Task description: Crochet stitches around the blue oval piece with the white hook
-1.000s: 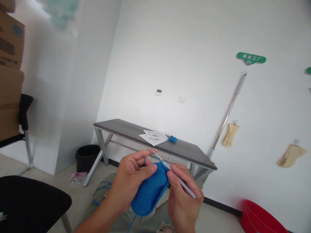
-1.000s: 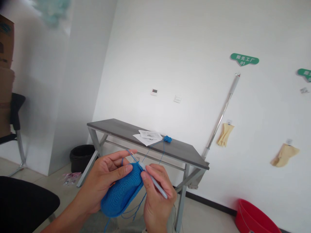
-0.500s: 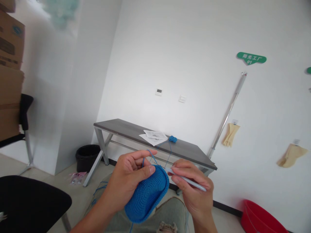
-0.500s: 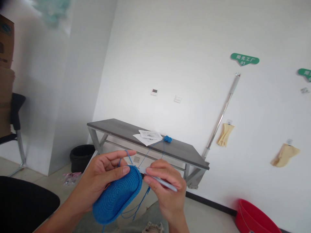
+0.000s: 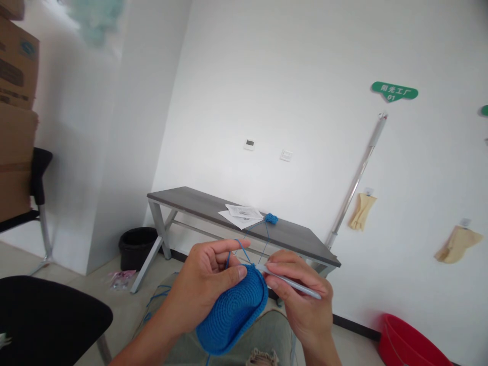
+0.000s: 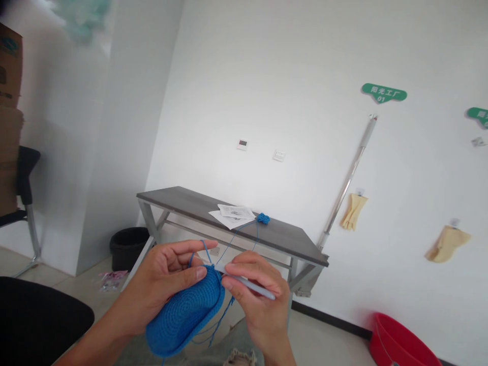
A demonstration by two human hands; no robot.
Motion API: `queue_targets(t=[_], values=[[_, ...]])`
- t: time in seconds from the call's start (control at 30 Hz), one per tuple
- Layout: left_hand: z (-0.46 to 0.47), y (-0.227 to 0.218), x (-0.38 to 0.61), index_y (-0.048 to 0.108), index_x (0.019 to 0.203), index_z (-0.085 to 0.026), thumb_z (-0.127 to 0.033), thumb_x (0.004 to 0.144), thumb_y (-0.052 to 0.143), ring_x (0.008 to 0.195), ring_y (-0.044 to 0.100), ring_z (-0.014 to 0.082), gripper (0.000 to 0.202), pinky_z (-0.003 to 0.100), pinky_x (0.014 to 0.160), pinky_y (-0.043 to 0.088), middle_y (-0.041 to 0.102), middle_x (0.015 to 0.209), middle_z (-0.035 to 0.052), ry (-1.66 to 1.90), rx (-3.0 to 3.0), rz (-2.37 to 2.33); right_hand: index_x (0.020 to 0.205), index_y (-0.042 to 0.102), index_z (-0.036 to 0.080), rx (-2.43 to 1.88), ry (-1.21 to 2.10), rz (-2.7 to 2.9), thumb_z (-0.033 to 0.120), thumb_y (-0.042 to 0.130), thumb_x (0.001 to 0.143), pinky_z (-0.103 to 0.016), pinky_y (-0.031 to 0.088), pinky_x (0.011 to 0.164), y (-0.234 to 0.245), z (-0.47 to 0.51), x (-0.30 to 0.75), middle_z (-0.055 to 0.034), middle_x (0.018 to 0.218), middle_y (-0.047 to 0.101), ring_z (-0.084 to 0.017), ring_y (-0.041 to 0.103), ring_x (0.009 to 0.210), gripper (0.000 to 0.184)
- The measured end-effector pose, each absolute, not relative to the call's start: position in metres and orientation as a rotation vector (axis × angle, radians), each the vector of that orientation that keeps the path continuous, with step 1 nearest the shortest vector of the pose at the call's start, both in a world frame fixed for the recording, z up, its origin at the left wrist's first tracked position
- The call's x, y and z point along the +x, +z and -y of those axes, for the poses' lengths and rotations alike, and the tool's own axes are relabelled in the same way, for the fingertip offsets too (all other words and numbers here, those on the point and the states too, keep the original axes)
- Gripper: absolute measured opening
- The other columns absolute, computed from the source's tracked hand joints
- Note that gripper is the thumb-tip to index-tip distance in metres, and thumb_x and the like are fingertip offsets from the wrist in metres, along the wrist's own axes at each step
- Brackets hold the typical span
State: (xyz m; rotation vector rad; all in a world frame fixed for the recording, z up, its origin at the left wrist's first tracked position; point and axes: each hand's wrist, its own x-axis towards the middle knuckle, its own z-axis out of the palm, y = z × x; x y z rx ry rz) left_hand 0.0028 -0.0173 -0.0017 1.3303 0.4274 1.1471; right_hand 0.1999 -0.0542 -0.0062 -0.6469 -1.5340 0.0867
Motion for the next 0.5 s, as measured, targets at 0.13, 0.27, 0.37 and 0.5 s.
queue_targets(t=[0.13,0.27,0.37,0.5], values=[[0.016,-0.002,0.001,0.067,0.133,-0.007,-0.037,0.073,0.087,0.056,0.049,0.0086,0.069,0.021,0.052,0.037,0.066,0.07,0.0005,1.135,1.358,-0.434,0.09,0.086,0.031,-0.639,0.11,1.656,0.024,0.087,0.081,-0.029,0.059,0.063,0.002,0.057,0.205,-0.0045,0.081,0.078,-0.02,0.073,0.076,0.012],[0.016,0.0,-0.001,0.065,0.135,-0.006,-0.035,0.075,0.085,0.055,0.048,0.0081,0.07,0.021,0.052,0.036,0.065,0.068,-0.0007,1.143,1.385,-0.457,0.089,0.086,0.03,-0.654,0.059,1.725,0.023,0.087,0.081,-0.031,0.059,0.062,0.009,0.061,0.215,-0.0055,0.08,0.079,-0.021,0.073,0.075,0.011],[0.017,0.001,-0.001,0.064,0.135,-0.005,-0.034,0.075,0.083,0.055,0.046,0.0078,0.069,0.02,0.052,0.035,0.064,0.067,-0.0014,1.137,1.387,-0.467,0.09,0.087,0.029,-0.672,0.053,1.744,0.022,0.086,0.081,-0.032,0.059,0.061,0.011,0.064,0.219,-0.0064,0.08,0.079,-0.022,0.073,0.074,0.012],[0.016,0.002,-0.002,0.065,0.135,-0.006,-0.035,0.075,0.083,0.052,0.041,0.0066,0.068,0.02,0.049,0.03,0.062,0.065,-0.0026,1.128,1.377,-0.469,0.087,0.087,0.028,-0.691,0.024,1.732,0.022,0.087,0.079,-0.034,0.059,0.06,0.012,0.067,0.22,-0.0072,0.077,0.079,-0.024,0.073,0.073,0.01]])
